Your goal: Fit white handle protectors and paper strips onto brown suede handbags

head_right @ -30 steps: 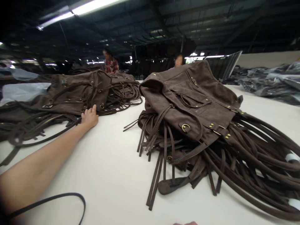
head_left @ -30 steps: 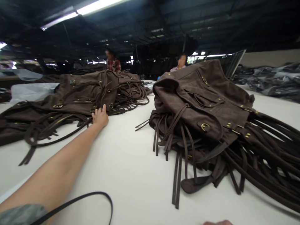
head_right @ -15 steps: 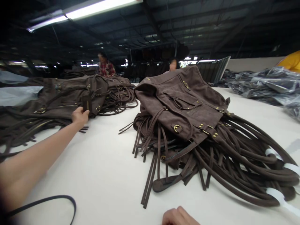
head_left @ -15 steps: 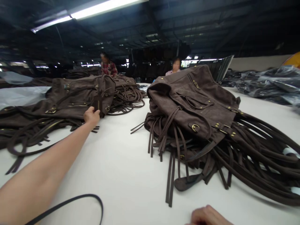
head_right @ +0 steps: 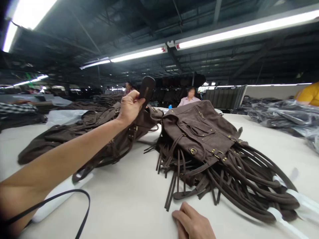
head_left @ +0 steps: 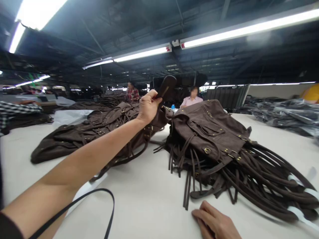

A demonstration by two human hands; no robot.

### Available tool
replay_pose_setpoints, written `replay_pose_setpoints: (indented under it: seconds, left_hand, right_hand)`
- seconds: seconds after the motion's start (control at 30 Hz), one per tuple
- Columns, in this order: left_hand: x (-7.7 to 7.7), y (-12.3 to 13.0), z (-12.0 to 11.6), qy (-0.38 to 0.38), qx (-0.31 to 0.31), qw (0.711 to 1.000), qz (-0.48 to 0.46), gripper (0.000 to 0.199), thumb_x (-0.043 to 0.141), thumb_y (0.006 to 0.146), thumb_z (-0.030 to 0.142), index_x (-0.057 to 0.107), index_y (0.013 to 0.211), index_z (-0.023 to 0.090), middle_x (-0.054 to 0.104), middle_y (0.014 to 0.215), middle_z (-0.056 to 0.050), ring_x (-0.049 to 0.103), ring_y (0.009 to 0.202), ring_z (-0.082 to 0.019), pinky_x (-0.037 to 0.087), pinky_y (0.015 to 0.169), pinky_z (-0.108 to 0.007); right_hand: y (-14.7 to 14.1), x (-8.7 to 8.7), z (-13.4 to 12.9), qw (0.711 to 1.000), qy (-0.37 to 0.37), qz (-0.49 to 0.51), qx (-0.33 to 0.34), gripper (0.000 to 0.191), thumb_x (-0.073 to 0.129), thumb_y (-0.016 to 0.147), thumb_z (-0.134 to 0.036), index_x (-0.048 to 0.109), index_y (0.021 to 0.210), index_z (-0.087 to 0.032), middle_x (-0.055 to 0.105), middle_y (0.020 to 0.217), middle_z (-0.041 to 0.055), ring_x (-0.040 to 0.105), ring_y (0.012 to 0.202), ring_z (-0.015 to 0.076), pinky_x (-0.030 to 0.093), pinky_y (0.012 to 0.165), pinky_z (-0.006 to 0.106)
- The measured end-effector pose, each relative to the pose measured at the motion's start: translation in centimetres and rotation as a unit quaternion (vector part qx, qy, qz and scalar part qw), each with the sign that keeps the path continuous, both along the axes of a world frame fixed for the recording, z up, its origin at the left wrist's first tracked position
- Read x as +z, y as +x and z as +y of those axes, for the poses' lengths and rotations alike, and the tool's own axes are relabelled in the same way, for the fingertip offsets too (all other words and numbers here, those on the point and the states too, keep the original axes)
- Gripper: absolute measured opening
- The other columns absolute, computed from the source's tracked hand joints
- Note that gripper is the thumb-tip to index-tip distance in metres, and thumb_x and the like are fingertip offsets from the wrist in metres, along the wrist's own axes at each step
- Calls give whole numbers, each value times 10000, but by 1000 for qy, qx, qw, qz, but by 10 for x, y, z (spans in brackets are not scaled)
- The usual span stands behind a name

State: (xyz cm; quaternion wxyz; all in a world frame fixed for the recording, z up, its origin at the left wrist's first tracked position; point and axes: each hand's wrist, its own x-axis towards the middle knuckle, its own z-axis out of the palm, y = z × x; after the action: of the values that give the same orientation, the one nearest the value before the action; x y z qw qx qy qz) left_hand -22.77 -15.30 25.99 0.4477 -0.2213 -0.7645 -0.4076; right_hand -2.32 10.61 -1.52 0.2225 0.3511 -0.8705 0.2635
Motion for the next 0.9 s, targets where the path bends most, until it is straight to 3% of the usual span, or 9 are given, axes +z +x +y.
replay_pose_setpoints:
  seconds: [0.23,0.3,0.37,0.43,0.47,0.57,0.67,0.77,0.9]
  left_hand:
    - [-72,111,95,-107,-244,962,-67,153,586,882,268,594,745,202,594,711,22,581,703,-125,445,653,-238]
    - [-87,132,106,-194,-327,919,-100,104,676,833,312,666,822,208,669,793,3,628,750,-135,479,684,-227]
    - [-91,140,101,-282,-347,884,-136,278,718,799,343,681,1051,231,707,1040,-27,654,939,-154,499,822,-224]
    - [-87,133,78,-339,-253,889,-177,492,691,814,362,574,1285,277,627,1295,-20,579,1172,-154,429,1010,-230]
    - [-86,125,61,-352,-142,900,-214,502,652,832,406,539,1316,335,605,1329,31,553,1209,-130,400,1042,-214]
    - [-93,94,-6,-313,17,908,-277,517,565,841,399,539,1307,176,554,1379,-112,483,1298,-252,348,1113,-368]
    - [-116,76,-75,-276,172,874,-360,521,608,761,444,610,1109,56,606,1221,-258,496,1238,-425,384,1035,-527]
    - [-142,76,-120,-256,244,839,-414,547,656,702,487,603,1010,39,596,1200,-295,527,1165,-443,433,956,-536]
    - [-164,81,-136,-211,318,832,-403,815,625,727,563,376,1344,92,266,1538,-251,371,1324,-414,363,1011,-599]
  right_hand:
    - [6,19,-3,984,-115,-125,-54,287,540,893,-258,643,1152,-190,682,960,69,660,735,168,550,691,265]
    - [8,25,-1,967,-143,-196,-79,279,570,873,-310,660,1090,-159,679,909,68,633,708,181,532,665,292]
    - [13,31,2,945,-172,-268,-74,294,618,842,-361,665,1031,-141,676,892,69,625,747,197,519,685,307]
    - [19,36,4,917,-220,-332,-37,369,670,804,-402,652,1066,-143,681,990,85,630,864,219,517,752,317]
    - [21,38,5,901,-249,-356,-18,432,697,782,-419,637,1112,-148,675,1065,95,627,924,228,516,780,319]
    - [22,42,0,863,-325,-387,-5,532,746,726,-461,627,1142,-153,669,1139,106,621,994,241,511,819,320]
    - [16,44,-17,843,-365,-386,-85,439,741,709,-502,680,918,-120,704,885,91,640,840,232,504,721,307]
    - [5,47,-41,824,-390,-370,-179,410,757,684,-506,681,768,-113,669,700,65,625,724,219,471,627,288]
    - [-14,52,-62,781,-464,-353,-222,425,790,643,-487,698,784,-97,691,721,84,647,803,243,484,668,291]
